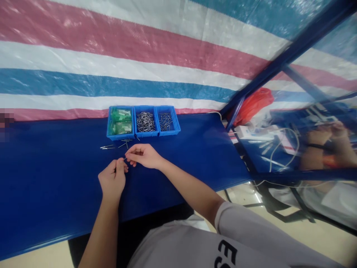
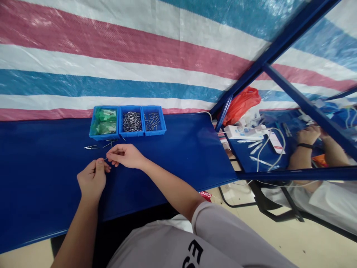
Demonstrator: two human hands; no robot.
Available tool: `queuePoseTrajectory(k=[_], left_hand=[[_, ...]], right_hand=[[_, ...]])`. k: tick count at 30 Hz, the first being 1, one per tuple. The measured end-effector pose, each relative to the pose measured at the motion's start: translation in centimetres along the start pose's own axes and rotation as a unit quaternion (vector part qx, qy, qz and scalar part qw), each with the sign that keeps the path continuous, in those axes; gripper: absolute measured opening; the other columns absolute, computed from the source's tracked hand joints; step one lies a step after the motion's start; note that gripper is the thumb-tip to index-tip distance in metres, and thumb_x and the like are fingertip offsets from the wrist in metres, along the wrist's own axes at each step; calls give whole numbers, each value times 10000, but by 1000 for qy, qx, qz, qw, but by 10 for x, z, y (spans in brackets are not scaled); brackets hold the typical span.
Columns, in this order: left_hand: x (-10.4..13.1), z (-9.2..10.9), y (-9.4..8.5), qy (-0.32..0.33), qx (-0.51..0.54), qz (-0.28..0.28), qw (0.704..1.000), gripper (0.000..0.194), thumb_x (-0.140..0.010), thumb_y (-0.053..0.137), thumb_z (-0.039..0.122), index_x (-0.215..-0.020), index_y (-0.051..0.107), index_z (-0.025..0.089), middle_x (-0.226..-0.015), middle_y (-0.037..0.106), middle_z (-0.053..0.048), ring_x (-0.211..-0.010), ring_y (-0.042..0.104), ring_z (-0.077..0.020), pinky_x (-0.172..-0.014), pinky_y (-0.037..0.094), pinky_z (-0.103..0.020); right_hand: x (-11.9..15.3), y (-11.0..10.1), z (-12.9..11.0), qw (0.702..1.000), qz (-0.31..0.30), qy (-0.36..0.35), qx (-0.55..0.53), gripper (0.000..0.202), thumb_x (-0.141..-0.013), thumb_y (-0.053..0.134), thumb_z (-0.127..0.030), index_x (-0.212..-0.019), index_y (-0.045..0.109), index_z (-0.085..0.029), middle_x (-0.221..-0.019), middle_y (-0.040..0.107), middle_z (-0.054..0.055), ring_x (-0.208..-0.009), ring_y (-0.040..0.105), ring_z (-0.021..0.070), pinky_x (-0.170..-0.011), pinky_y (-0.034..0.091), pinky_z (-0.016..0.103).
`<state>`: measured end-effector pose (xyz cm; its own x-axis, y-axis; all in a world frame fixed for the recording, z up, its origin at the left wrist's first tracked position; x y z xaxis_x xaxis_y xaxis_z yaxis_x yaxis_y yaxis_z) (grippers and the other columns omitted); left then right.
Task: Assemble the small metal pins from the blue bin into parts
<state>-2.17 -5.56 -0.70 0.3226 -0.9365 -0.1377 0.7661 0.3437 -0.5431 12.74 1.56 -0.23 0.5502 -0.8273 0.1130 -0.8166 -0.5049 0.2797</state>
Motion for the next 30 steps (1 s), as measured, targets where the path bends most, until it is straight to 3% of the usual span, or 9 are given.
queuePoseTrajectory(k=[7,18,24,30], left_hand=[[-1,-2,0,18,-6,1,1000,414,-975,528,468,-710,683,190,-686,702,-13,-672,654,-129,-672,473,-247],[1,1,2,46,74,30,996,294,-902,675,447,-1036,722,190,-828,725,-16,-709,690,-127,-725,544,-254],[1,3,4,58,67,33,995,354,-850,720,468,-1095,743,214,-779,698,2,-670,650,-119,-710,544,-259],[0,4,6,32,21,33,999,356,-839,720,483,-1085,754,228,-743,690,15,-648,637,-109,-682,523,-243]], right_hand=[[2,1,0,997,-32,-30,71,219,-845,779,-284,-984,698,-135,-788,697,6,-648,639,93,-654,549,240],[7,-1,-12,971,39,-137,192,129,-885,723,-270,-931,741,-150,-928,693,39,-770,625,105,-716,497,240],[1,-3,-5,995,19,-67,75,208,-854,763,-324,-953,708,-149,-793,683,9,-676,612,108,-653,519,246],[-2,-2,-3,999,-1,-46,-2,219,-817,795,-265,-981,697,-157,-843,728,14,-723,667,106,-690,545,233]])
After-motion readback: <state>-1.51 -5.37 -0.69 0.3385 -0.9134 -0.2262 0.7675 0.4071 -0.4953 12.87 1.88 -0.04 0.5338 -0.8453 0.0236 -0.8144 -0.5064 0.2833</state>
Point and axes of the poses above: each hand's wrist, its own x-axis away from the middle knuckle, its own y-axis out of the palm, z = x × y, the point moved 3 cm from there along -x, towards the middle knuckle
